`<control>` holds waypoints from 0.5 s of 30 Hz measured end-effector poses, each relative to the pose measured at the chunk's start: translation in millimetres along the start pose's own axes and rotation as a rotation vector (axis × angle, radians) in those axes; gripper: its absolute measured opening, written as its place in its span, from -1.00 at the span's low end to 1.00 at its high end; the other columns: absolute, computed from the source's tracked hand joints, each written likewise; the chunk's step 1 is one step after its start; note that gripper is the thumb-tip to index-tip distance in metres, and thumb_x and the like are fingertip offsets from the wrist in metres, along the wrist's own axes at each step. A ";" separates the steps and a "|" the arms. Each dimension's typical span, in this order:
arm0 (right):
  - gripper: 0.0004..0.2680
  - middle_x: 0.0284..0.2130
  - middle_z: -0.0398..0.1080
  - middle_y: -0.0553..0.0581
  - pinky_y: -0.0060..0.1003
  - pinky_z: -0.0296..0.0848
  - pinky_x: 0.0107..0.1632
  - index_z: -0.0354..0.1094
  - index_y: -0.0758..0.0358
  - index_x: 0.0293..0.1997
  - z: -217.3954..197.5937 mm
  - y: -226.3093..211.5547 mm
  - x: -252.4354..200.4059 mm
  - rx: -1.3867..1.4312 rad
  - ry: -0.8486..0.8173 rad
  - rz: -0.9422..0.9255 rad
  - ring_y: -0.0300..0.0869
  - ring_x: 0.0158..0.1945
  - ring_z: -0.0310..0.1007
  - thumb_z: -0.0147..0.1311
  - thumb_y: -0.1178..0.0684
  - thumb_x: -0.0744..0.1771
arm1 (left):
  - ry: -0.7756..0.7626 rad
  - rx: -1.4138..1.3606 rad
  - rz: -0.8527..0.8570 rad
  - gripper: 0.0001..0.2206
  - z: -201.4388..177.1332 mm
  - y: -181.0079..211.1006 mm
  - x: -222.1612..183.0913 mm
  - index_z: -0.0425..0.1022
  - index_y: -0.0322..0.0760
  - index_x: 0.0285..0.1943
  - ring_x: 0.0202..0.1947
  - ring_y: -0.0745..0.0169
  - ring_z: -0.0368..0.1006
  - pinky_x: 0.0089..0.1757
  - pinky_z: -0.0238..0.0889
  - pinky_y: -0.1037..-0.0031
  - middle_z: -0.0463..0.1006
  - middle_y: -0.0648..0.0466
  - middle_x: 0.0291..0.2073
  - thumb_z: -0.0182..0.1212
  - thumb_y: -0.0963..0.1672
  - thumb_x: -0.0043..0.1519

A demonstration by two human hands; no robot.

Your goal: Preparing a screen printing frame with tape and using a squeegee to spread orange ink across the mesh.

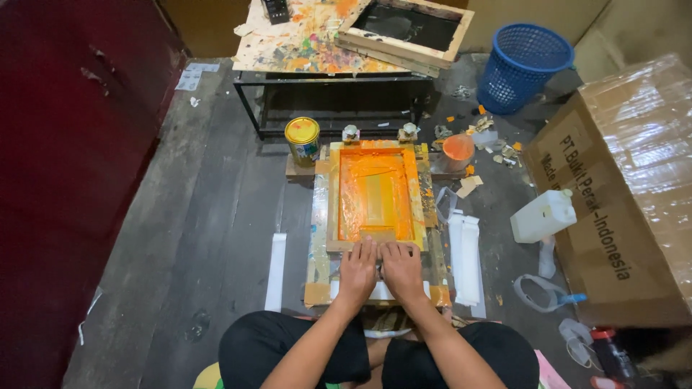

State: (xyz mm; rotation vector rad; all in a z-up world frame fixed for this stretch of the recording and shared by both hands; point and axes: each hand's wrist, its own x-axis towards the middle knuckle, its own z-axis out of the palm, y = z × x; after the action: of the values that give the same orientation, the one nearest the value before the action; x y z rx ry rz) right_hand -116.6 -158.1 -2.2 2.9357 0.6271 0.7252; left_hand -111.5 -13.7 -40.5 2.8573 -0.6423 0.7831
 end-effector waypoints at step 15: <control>-0.74 -0.31 0.30 -0.02 -0.12 0.29 0.04 0.34 0.05 -0.26 -13.7 5.6 21.3 0.129 -0.070 0.091 -0.11 -0.11 0.38 0.35 0.01 0.11 | 0.120 0.029 0.092 -0.73 -34.8 -11.0 21.9 0.57 -0.30 0.16 -0.04 -0.07 0.47 -0.21 0.29 0.29 0.59 -0.14 0.06 0.15 -0.22 0.28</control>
State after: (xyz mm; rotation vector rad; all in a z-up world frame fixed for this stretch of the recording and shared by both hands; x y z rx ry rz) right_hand -103.6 -155.4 20.1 3.1107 0.5573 0.6083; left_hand -105.9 -4.4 0.6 2.7970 -0.7563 0.9761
